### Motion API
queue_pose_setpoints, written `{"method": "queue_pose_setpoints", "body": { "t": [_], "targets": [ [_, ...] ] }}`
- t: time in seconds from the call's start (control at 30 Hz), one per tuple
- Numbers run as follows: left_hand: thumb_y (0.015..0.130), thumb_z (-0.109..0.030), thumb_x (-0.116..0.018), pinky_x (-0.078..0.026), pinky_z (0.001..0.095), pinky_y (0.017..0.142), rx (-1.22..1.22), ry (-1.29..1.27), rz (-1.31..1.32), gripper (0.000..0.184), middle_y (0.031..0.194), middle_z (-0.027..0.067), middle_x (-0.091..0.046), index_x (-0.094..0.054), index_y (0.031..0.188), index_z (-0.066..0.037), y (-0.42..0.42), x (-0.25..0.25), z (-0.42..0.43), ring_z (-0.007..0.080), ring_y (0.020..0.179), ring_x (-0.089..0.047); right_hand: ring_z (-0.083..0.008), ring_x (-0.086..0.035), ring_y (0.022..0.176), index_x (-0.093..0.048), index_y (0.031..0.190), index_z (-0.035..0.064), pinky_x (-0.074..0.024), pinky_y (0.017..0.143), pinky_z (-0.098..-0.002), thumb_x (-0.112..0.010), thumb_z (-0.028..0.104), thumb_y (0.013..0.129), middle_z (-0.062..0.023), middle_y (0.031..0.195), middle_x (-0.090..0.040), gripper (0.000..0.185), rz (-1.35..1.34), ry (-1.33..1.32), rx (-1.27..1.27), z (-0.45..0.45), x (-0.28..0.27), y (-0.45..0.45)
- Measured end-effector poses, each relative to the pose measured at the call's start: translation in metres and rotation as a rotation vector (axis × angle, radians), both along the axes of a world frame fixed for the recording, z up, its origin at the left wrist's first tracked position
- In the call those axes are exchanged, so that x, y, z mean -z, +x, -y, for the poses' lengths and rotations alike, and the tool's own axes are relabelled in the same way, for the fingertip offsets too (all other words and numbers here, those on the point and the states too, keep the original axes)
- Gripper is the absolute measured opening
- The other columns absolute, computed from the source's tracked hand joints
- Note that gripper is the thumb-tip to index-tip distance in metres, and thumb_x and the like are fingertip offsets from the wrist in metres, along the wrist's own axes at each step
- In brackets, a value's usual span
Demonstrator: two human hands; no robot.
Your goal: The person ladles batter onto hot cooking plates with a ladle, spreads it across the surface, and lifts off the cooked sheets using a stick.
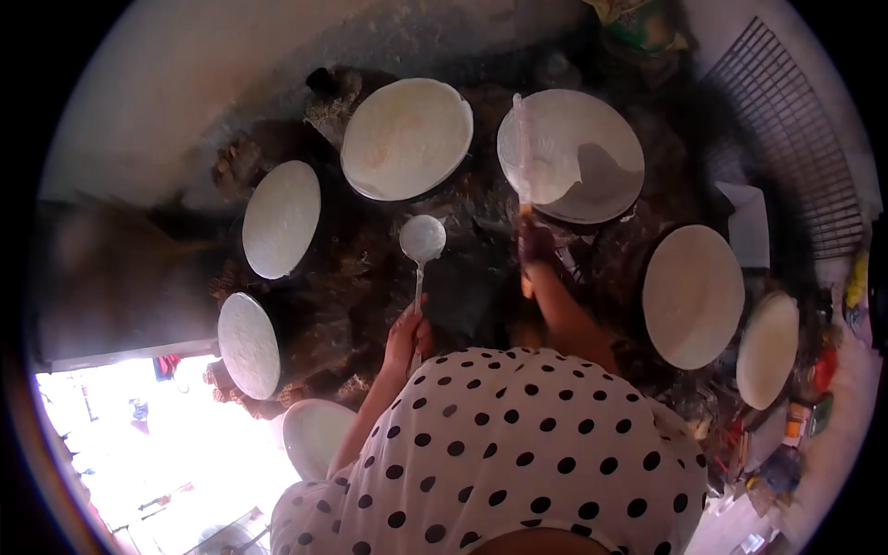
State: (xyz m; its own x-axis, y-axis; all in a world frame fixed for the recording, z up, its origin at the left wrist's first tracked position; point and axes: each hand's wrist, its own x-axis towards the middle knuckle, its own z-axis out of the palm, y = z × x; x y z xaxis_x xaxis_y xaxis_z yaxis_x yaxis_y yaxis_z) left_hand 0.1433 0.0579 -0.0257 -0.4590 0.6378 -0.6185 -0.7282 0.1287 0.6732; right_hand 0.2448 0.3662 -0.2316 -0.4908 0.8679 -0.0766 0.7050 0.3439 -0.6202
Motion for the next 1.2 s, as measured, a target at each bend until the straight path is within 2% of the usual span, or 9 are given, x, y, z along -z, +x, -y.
{"method": "queue_pose_setpoints", "body": {
  "t": [0.1,0.2,0.37,0.43,0.47,0.5,0.6,1.0,1.2],
  "targets": [
    [0.099,-0.02,-0.038,-0.033,0.0229,0.041,0.033,0.019,0.012,0.037,0.062,-0.0013,-0.039,-0.041,0.134,-0.009,-0.011,-0.004,0.027,0.0088,0.045,-0.037,-0.0332,-0.064,0.063,-0.066,0.087,0.0044,-0.0487,0.054,-0.0428,-0.043,0.043,0.094,-0.0164,0.068,-0.064,0.045,-0.1,-0.24,0.295,0.026,0.022,-0.014],
    [0.099,-0.019,-0.038,-0.032,0.0231,0.041,0.005,0.041,0.023,0.037,0.062,-0.0007,-0.039,-0.041,0.135,-0.008,-0.02,-0.007,0.051,0.009,0.045,-0.036,-0.0232,-0.054,0.043,-0.06,0.068,0.005,-0.0396,0.041,-0.0373,-0.053,0.038,0.084,-0.007,0.053,-0.055,0.038,-0.749,-0.871,0.771,0.028,-0.032,0.026],
    [0.099,-0.02,-0.038,-0.032,0.0231,0.041,0.013,0.009,0.025,0.037,0.062,-0.0008,-0.039,-0.041,0.135,-0.011,-0.035,0.002,0.087,0.0096,0.045,-0.036,-0.024,-0.056,0.047,-0.061,0.07,0.0034,-0.042,0.045,-0.0379,-0.05,0.036,0.084,-0.0087,0.054,-0.056,0.037,-0.51,-0.289,0.632,0.025,0.028,-0.067],
    [0.099,-0.021,-0.038,-0.033,0.0233,0.042,0.018,-0.012,0.016,0.038,0.061,-0.0009,-0.039,-0.041,0.135,-0.011,-0.04,-0.001,0.093,0.0097,0.045,-0.036,-0.0389,-0.065,0.072,-0.066,0.085,0.0013,-0.0493,0.061,-0.0498,-0.051,0.044,0.084,-0.0201,0.079,-0.067,0.045,-0.023,-0.288,0.383,0.032,0.018,-0.075],
    [0.099,-0.022,-0.038,-0.033,0.0235,0.042,0.021,-0.03,0.015,0.038,0.061,-0.0009,-0.038,-0.041,0.135,-0.012,-0.042,-0.003,0.096,0.0099,0.045,-0.036,-0.0389,-0.065,0.072,-0.066,0.085,0.0013,-0.0493,0.061,-0.0498,-0.051,0.044,0.084,-0.0201,0.079,-0.067,0.045,-0.023,-0.289,0.397,0.038,0.009,-0.056],
    [0.099,-0.022,-0.038,-0.033,0.0235,0.042,0.036,-0.026,0.019,0.038,0.061,-0.0009,-0.038,-0.041,0.135,-0.012,-0.044,-0.005,0.096,0.0099,0.045,-0.036,-0.0345,-0.061,0.06,-0.064,0.082,0.003,-0.046,0.051,-0.0475,-0.054,0.04,0.082,-0.0157,0.07,-0.063,0.038,-0.44,-0.692,0.465,0.048,-0.003,-0.025],
    [0.098,-0.02,-0.037,-0.033,0.0238,0.042,0.016,-0.016,-0.016,0.04,0.061,-0.0014,-0.038,-0.04,0.137,-0.012,-0.048,-0.005,0.099,0.0093,0.045,-0.035,-0.016,-0.046,0.036,-0.058,0.074,0.0065,-0.0325,0.032,-0.032,-0.062,0.026,0.08,-0.0045,0.049,-0.05,0.02,-0.785,-0.852,0.737,0.065,-0.057,0.027],
    [0.099,-0.019,-0.036,-0.033,0.023,0.044,0.069,-0.012,0.1,0.037,0.062,-0.0022,-0.038,-0.043,0.134,-0.014,-0.037,0.005,0.052,0.009,0.048,-0.036,-0.0185,-0.053,0.045,-0.062,0.079,0.0044,-0.0415,0.044,-0.0343,-0.062,0.029,0.083,-0.0069,0.056,-0.056,0.025,-0.199,-0.269,0.163,0.045,-0.024,0.091],
    [0.098,-0.018,-0.038,-0.035,0.0237,0.049,0.061,0.026,0.074,0.036,0.064,-0.0016,-0.04,-0.044,0.133,-0.014,-0.018,-0.005,0.011,0.0103,0.053,-0.039,-0.0201,-0.056,0.049,-0.062,0.082,0.0038,-0.0436,0.048,-0.0352,-0.061,0.03,0.084,-0.0082,0.059,-0.059,0.026,-0.142,-0.202,0.408,-0.038,-0.028,0.181]
  ]
}}
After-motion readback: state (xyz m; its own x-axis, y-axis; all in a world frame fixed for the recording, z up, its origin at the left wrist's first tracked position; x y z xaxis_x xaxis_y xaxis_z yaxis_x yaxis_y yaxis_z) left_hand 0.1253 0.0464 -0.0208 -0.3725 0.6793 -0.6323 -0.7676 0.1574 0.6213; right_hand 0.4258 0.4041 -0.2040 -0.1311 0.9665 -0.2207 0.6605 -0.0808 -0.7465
